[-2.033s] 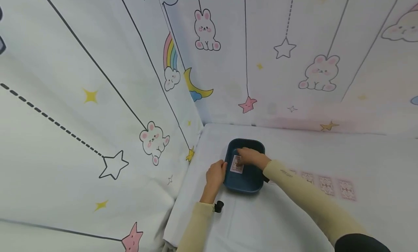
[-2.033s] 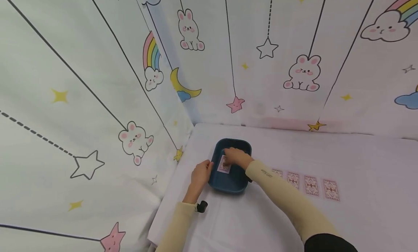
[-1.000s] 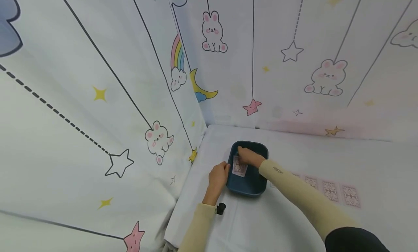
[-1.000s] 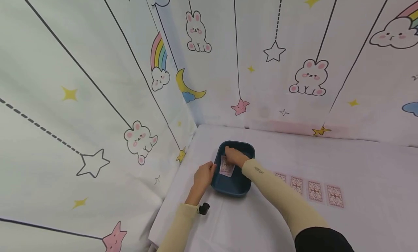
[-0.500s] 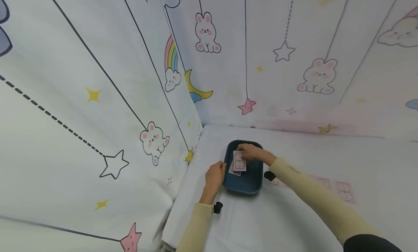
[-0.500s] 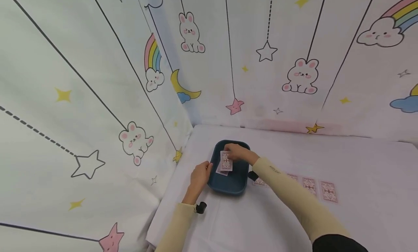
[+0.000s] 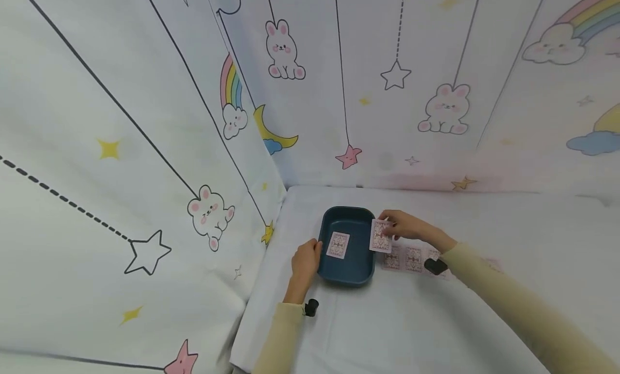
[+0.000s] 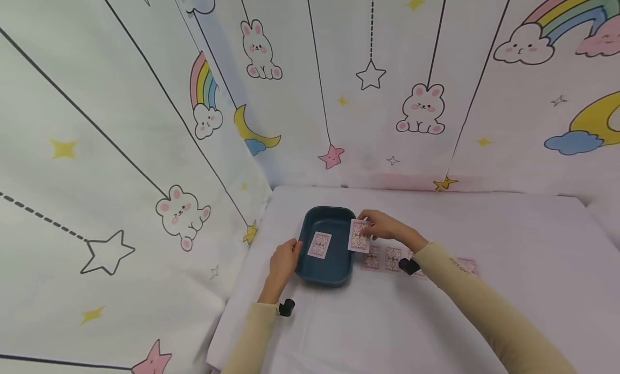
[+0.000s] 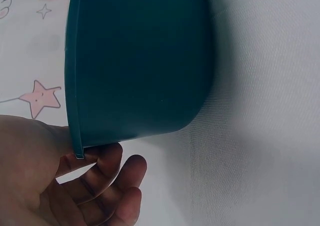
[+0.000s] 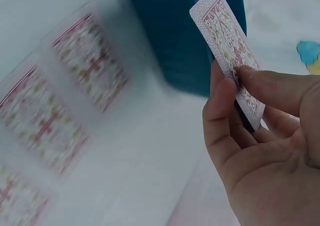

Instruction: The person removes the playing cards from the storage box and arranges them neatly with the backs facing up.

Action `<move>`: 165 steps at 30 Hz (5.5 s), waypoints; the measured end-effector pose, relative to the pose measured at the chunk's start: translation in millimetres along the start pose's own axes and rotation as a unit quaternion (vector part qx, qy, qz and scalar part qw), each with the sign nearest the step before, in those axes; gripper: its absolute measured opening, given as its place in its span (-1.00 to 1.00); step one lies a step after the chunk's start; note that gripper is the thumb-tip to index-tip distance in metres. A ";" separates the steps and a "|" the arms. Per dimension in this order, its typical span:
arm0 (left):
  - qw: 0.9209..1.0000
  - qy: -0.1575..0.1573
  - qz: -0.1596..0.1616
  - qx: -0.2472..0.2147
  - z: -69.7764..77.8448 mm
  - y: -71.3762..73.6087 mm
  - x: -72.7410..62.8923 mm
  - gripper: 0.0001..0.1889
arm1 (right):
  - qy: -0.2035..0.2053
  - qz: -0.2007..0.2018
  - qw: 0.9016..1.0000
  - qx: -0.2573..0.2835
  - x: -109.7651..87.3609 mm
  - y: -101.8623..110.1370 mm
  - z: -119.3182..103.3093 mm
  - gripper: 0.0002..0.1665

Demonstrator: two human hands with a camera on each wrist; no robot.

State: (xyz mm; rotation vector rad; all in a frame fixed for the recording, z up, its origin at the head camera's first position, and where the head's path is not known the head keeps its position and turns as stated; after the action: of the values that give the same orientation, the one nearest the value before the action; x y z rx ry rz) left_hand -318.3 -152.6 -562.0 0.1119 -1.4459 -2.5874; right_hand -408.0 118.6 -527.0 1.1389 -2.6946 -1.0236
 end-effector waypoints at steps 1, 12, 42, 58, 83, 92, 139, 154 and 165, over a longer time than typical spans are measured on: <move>1.000 0.001 -0.001 0.000 0.0 0.1 -0.3 -0.69 | -0.001 0.001 1.000 0.003 -8.8 4.4 5.7 -0.56; 1.000 0.000 -0.005 -0.010 -0.2 0.9 -2.8 -0.66 | -0.048 0.024 0.997 0.052 -96.1 36.6 82.3 -0.49; 1.000 -0.005 -0.018 0.001 -6.1 -3.4 -2.8 -0.68 | -0.208 0.137 0.968 0.009 -265.1 81.6 211.3 -0.34; 1.000 -0.001 -0.013 -0.005 -7.3 -3.0 -1.0 -0.67 | -0.223 0.182 0.956 -0.050 -259.8 78.9 216.2 -0.48; 1.000 -0.009 0.005 -0.018 -11.8 0.6 -6.4 -0.65 | -0.186 0.222 0.951 -0.105 -240.7 90.5 191.0 -0.47; 1.000 -0.010 0.003 -0.023 -8.7 1.0 -3.5 -0.64 | -0.141 0.229 0.957 -0.109 -195.9 99.4 124.9 -0.37; 1.000 -0.016 0.010 -0.005 4.4 -3.4 7.6 -0.62 | -0.068 -0.026 0.974 -0.215 94.8 -72.0 -49.3 -0.14; 1.000 -0.015 0.015 -0.003 0.9 -1.7 6.1 -0.64 | -0.151 -0.074 0.943 -0.288 111.5 -103.5 -54.1 0.25; 1.000 -0.005 0.002 0.003 -1.3 -11.8 -2.4 -0.62 | -0.185 -0.082 0.939 -0.279 106.1 -107.1 -34.6 0.39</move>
State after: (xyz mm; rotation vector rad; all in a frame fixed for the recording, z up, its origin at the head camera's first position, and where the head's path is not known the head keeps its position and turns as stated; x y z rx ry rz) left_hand -317.1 -147.2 -572.8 0.0973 -1.4544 -2.5844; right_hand -408.8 -24.9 -584.9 1.1454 -2.2872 -2.0404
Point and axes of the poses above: each hand's wrist, its own x-axis towards the middle knuckle, its own y-axis out of the back of the hand, z = x × y, the point moved 7 cm from there along x, towards the middle knuckle, and after that the axes turned 2 degrees about x, right-handed, at the moved point
